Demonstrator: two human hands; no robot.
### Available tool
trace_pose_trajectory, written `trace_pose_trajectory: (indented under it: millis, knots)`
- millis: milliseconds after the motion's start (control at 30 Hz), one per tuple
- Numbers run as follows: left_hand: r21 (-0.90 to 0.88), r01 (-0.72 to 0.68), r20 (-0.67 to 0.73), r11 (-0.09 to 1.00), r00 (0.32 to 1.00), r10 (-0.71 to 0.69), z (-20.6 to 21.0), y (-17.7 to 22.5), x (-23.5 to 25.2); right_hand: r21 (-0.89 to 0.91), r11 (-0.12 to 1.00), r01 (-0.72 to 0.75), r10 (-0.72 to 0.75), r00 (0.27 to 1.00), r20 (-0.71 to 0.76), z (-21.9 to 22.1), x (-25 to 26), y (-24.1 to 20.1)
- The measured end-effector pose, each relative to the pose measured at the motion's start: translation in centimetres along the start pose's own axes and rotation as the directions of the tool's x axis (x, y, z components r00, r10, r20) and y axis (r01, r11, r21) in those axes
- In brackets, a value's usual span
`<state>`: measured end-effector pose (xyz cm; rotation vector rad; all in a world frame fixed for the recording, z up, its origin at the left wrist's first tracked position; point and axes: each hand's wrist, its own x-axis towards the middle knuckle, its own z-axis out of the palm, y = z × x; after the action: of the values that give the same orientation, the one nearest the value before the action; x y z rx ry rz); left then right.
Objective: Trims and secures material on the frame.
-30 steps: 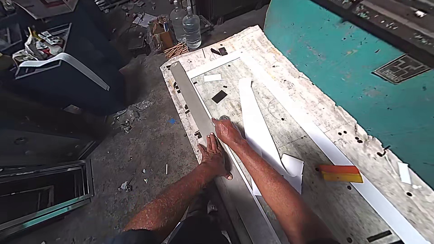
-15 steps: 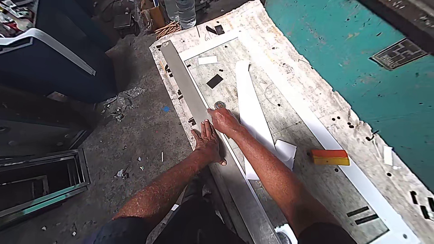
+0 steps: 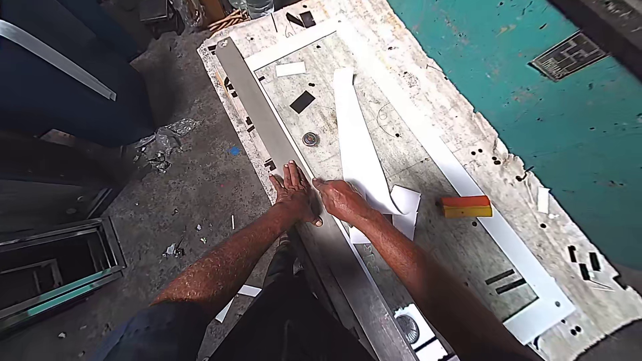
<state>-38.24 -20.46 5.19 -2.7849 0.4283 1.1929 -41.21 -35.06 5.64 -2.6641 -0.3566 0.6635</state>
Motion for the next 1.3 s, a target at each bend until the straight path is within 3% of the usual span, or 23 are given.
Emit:
trace_pose_trajectory:
  millis: [533,700,867,1300]
  knots:
    - [0.041,0.037,-0.082,0.998,0.996,-0.034,0.9,0.1,0.4,0.073,0.997,-0.032,0.031,0.999,0.013,3.1,-9.9,1.2]
    - [0.033,0.017,-0.135,0.999,0.991,-0.012,1.3,0.0,0.4,0.053,0.998,0.018,-0.014,0.997,-0.077,4.8,-12.5,2.0]
    - [0.042,0.056,-0.065,0.998,0.996,-0.053,0.6,0.4,0.3,0.056,0.998,0.020,-0.014,0.995,-0.095,6.0,-15.2,2.5]
    - [0.065,0.067,-0.084,0.996,0.995,-0.061,0.7,0.4,0.4,-0.069,0.995,0.066,-0.079,0.976,-0.204,8.9,-21.7,3.4]
